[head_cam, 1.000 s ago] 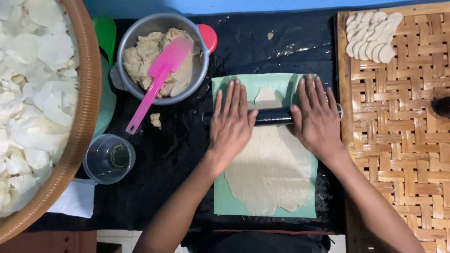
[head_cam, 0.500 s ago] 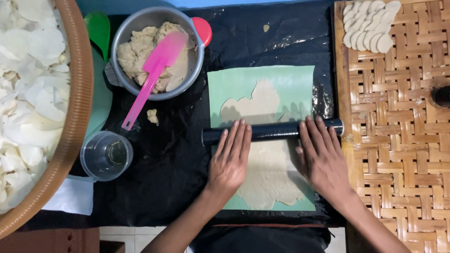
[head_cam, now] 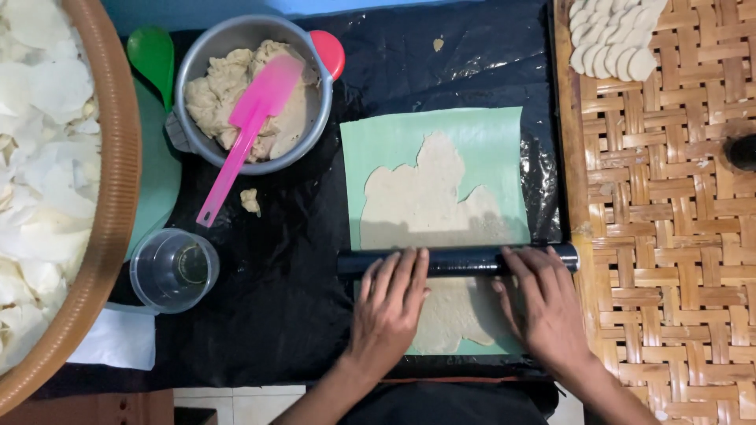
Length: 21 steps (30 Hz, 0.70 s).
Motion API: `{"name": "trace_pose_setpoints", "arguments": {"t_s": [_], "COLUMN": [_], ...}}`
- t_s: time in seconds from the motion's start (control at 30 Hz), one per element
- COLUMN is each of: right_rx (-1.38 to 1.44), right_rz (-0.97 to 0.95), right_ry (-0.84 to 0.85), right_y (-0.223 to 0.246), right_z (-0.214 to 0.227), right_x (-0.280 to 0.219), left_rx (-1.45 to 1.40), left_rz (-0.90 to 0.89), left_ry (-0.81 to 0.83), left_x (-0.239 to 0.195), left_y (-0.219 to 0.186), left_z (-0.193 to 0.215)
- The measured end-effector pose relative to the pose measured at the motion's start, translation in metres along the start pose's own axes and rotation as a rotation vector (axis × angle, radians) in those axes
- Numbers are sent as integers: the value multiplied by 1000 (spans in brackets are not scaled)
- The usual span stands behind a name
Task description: Rolling out dough and cutting it into small circular shapes.
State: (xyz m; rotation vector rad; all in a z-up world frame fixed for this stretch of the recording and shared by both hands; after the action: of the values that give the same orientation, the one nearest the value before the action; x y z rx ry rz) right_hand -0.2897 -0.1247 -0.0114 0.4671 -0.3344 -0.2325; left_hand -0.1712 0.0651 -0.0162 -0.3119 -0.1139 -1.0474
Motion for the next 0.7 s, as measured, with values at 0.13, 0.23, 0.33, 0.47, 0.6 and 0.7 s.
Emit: {"name": "trace_pose_setpoints", "arguments": {"t_s": [0.13, 0.23, 0.33, 0.47, 0.6, 0.7], "right_rx": [-104, -152, -145, -151, -83, -82], "right_rz": [-23, -27, -44, -24, -41, -38], "right_ry": [74, 133, 156, 140, 149, 115], "right_y": [3, -5, -16, -31, -38, -38], "right_z": [-7, -18, -23, -25, -18, -17], "right_x": [3, 17, 41, 89, 136, 139], "left_rx": [-27, -23, -28, 7, 19, 36], "left_rz": [50, 71, 88, 108, 124, 107], "left_ry": [106, 140, 107, 68, 47, 22], "left_x": [10, 26, 50, 98, 140, 142], "left_y": [-7, -1, 9, 29, 48, 49], "left_z": [6, -4, -8, -12, -10, -7]}}
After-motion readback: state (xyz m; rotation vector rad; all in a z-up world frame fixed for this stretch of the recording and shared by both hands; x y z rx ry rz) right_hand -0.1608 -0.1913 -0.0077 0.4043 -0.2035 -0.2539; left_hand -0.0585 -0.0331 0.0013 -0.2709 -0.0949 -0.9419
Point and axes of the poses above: each hand's wrist, its own x-axis towards the middle knuckle, its own z-axis out of the back of the hand, y = z × x, the point moved 4 cm from there along x, towards the middle knuckle, and after that the axes turned 6 degrees about x, right-handed, at the moved point
